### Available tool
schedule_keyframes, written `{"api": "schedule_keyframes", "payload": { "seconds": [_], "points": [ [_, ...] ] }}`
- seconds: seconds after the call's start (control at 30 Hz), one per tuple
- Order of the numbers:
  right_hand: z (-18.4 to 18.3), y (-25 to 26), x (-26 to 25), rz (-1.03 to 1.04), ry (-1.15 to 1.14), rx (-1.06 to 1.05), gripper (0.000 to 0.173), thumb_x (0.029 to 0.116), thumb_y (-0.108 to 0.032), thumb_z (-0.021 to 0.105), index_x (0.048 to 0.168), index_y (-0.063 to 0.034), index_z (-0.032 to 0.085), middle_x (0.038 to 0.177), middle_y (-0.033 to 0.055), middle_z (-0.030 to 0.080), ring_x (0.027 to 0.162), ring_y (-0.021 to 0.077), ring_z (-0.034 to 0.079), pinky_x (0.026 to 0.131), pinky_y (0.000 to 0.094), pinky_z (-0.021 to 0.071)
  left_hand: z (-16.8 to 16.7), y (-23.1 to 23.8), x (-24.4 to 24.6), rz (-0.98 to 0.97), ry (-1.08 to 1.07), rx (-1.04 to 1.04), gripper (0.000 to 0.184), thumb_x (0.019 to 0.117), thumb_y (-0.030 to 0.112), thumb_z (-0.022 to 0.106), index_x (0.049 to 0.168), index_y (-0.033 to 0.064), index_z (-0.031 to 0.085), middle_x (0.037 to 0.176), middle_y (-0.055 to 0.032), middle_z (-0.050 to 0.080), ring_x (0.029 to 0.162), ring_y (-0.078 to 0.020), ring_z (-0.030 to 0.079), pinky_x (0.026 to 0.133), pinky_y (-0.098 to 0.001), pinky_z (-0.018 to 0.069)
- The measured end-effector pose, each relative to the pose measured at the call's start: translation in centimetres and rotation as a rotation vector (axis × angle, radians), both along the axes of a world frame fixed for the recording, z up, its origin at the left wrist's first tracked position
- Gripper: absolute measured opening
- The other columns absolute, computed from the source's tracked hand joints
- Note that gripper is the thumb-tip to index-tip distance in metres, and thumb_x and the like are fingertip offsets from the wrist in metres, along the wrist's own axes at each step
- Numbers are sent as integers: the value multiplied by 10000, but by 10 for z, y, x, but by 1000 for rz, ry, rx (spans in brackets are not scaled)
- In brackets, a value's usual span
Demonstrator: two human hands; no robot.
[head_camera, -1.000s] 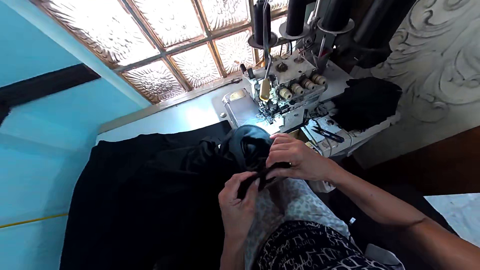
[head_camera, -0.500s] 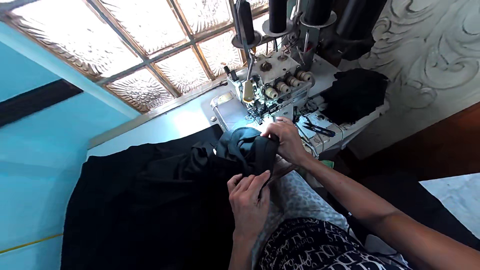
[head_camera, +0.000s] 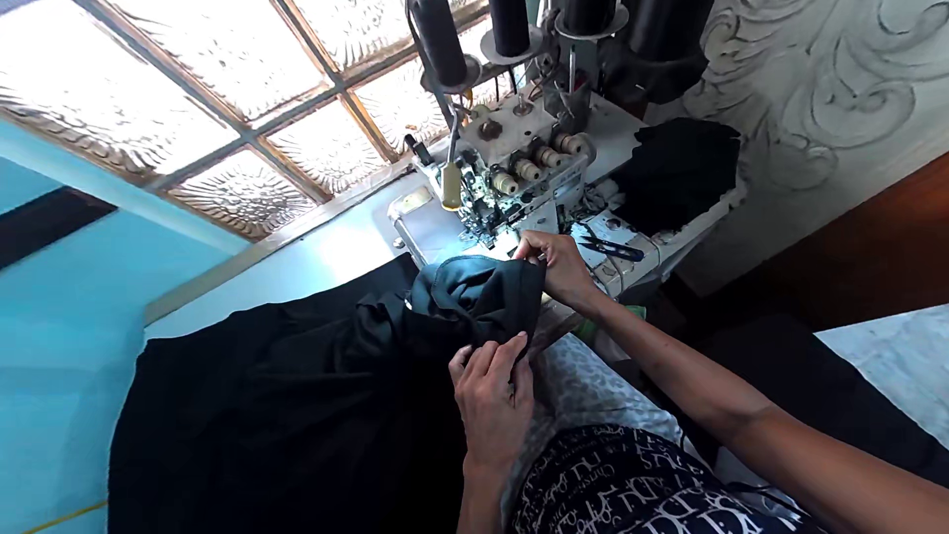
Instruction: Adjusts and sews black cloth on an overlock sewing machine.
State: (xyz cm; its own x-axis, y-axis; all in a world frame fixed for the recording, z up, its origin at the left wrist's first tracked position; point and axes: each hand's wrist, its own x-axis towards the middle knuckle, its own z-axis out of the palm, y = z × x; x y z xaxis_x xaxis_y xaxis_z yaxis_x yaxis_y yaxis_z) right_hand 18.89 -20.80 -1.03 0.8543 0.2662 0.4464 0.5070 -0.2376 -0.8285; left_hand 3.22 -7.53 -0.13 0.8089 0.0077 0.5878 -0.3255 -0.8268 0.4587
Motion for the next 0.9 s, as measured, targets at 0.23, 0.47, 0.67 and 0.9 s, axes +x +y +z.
{"api": "schedule_keyframes", "payload": {
  "seconds": [0.23,0.47,0.67,0.9],
  "points": [
    [5,-6,-4,18,13,-14,34,826,-19,702,850,-17,679,710,14,613,632,70,540,625,285,451,-1,4,-1,3,-9,-7,210,922,135,603,975,49,787,804,-78,714,754,-180,652,945,-412,438],
    [9,-20,-5,291,-54,-108,217,765,21,737,978,-22,721,910,76,683,819,155,647,738,345,549,6,15,-4,58,8,-42,252,968,147,553,1015,49,781,904,-111,698,919,-240,650,960,-423,455],
    [47,-21,-28,817,2,21,347,969,-148,453,1084,20,733,1313,132,657,1274,169,587,1054,313,500,33,25,-8,78,-201,-172,304,1052,139,373,909,94,638,1010,-38,665,1199,-154,568,1165,-362,323],
    [51,10,-74,587,399,-140,308,908,-39,654,1168,124,631,1076,188,688,1012,130,625,932,265,481,51,-36,-29,-570,-252,-310,417,1091,247,342,723,144,509,673,-21,521,754,-164,574,1074,-355,406]
  ]
}}
